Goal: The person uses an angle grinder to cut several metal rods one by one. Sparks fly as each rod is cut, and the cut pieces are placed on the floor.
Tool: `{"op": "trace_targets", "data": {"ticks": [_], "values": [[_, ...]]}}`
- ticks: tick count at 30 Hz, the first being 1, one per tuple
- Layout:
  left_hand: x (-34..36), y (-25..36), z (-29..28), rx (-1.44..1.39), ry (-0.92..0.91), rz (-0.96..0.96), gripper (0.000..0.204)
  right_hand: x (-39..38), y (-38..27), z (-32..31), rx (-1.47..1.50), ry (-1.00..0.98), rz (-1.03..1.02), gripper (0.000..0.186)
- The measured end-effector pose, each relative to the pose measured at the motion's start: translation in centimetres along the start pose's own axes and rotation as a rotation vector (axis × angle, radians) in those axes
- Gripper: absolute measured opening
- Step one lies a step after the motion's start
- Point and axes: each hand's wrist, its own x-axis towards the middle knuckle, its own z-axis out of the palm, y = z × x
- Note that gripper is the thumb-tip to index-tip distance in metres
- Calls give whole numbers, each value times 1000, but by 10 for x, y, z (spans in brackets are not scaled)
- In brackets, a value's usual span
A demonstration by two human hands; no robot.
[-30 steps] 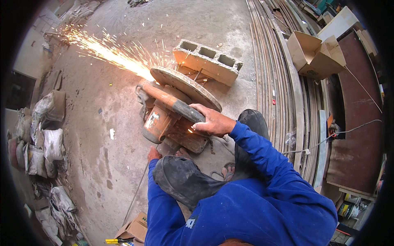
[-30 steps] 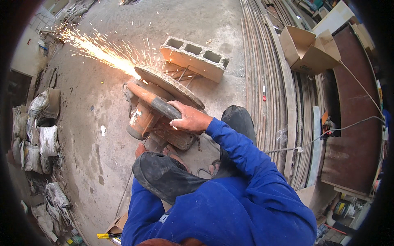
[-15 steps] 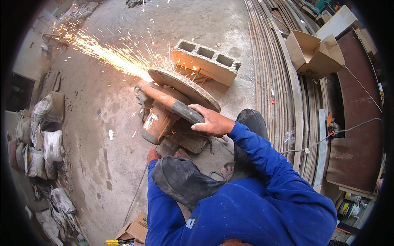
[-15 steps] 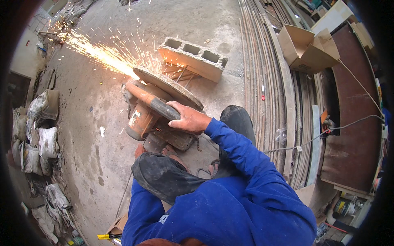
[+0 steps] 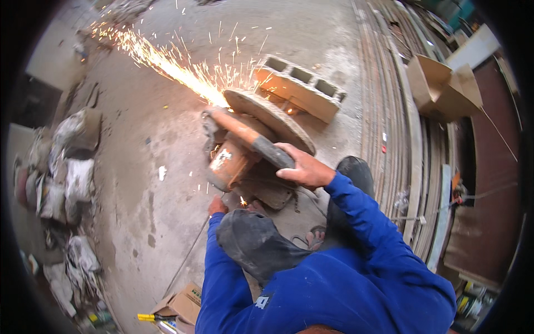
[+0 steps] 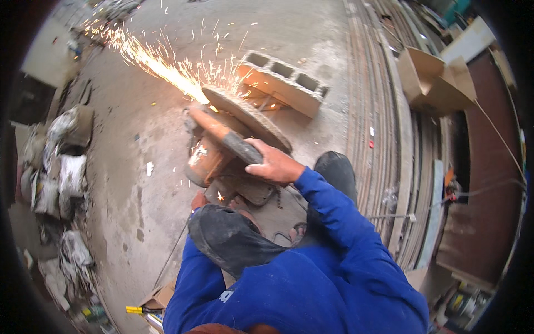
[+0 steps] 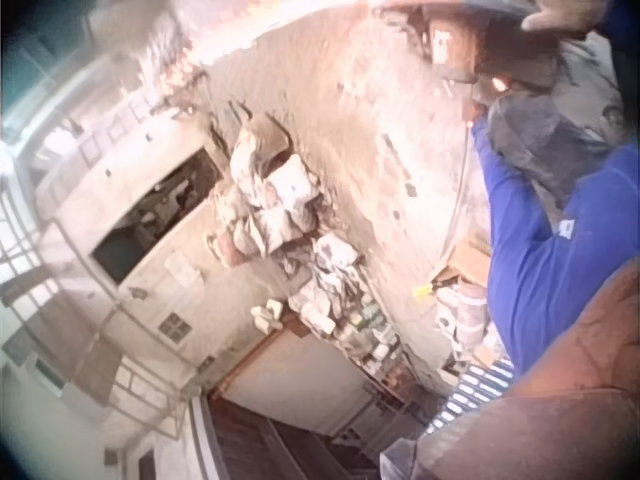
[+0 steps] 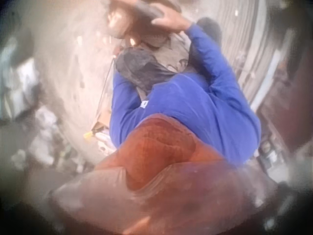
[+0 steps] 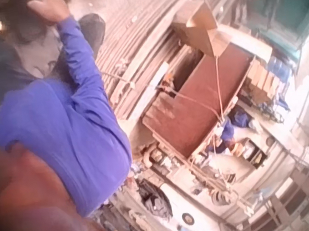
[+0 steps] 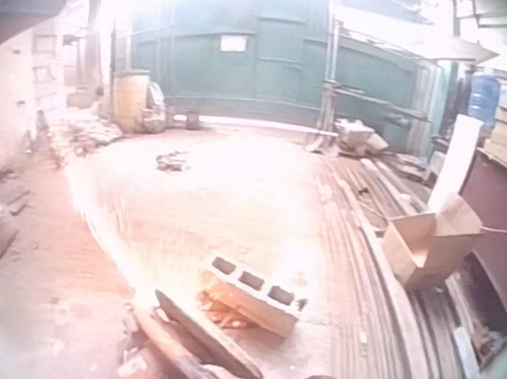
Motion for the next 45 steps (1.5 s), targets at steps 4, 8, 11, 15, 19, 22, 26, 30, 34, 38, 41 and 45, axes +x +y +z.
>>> {"op": "trace_targets", "data": {"ticks": [4, 8, 11, 15, 19, 22, 26, 30, 34, 38, 41, 45], "values": [[-6, 6, 2, 111, 66, 7, 24, 0, -2, 0, 32, -8, 25, 74], [-11, 18, -4, 69, 72, -32, 21, 1, -1, -1, 67, -31, 37, 74], [-15, 21, -9, 114, 73, -20, 22, 1, -3, -1, 85, -35, 56, 75], [-16, 23, -12, 119, 61, -35, 21, -1, -8, -2, 117, -47, 122, 77], [-15, 22, -12, 138, 44, -19, 22, -1, -11, -2, 112, -52, 143, 78], [-15, 23, -12, 131, 51, -11, 22, -1, -12, -2, 105, -51, 133, 78], [-15, 23, -12, 132, 43, -24, 22, -1, -11, -2, 78, -46, 148, 77], [-13, 21, -10, 126, 50, -25, 23, -1, -9, -1, 42, -20, 81, 77], [-12, 19, -8, 129, 41, -35, 25, -1, -8, 0, 47, 5, 49, 76], [-13, 19, -9, 139, 48, -18, 24, -2, -7, -1, 38, -2, 87, 76], [-14, 21, -10, 127, 51, -37, 23, -1, -5, -1, 38, -7, 83, 76], [-14, 22, -11, 140, 51, -40, 23, -1, -5, 1, 64, 1, 62, 74]]}}
